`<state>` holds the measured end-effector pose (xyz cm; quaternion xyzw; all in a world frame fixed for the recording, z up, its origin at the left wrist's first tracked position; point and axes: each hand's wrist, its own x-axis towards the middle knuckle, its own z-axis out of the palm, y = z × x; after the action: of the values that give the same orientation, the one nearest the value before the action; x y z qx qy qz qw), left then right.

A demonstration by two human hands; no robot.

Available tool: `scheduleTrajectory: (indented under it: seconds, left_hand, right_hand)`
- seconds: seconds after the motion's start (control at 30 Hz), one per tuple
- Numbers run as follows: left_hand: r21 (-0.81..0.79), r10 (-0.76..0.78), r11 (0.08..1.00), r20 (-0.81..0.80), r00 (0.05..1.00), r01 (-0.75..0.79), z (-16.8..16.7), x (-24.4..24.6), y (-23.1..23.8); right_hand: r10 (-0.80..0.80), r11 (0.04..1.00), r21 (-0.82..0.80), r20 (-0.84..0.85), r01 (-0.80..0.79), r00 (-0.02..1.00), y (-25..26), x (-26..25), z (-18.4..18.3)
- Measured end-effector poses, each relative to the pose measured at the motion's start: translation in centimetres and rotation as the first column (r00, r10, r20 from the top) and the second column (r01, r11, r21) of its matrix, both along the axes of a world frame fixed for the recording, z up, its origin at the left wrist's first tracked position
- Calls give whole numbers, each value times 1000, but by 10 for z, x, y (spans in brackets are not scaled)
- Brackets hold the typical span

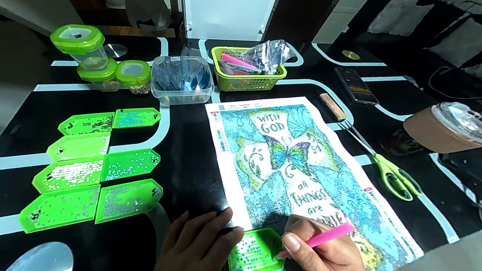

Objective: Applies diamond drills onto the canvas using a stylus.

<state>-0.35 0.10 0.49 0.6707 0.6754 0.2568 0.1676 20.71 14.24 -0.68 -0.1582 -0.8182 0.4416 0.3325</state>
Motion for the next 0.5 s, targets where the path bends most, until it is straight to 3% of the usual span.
scheduleTrajectory:
  seconds: [0.27,0.37,0.5]
  left_hand:
    - [9,-1,1000,-6,1000,2,-1,0,0]
    - [-5,-8,1000,-10,1000,8,0,-1,1]
    - [-22,-12,1000,8,1000,12,2,-1,1]
  right_hand:
    - [2,1000,-12,-5,-2,1000,1,1,-1]
    - [-26,983,-183,-35,19,999,2,0,3]
    - [-152,863,-491,-26,120,988,10,-12,13]
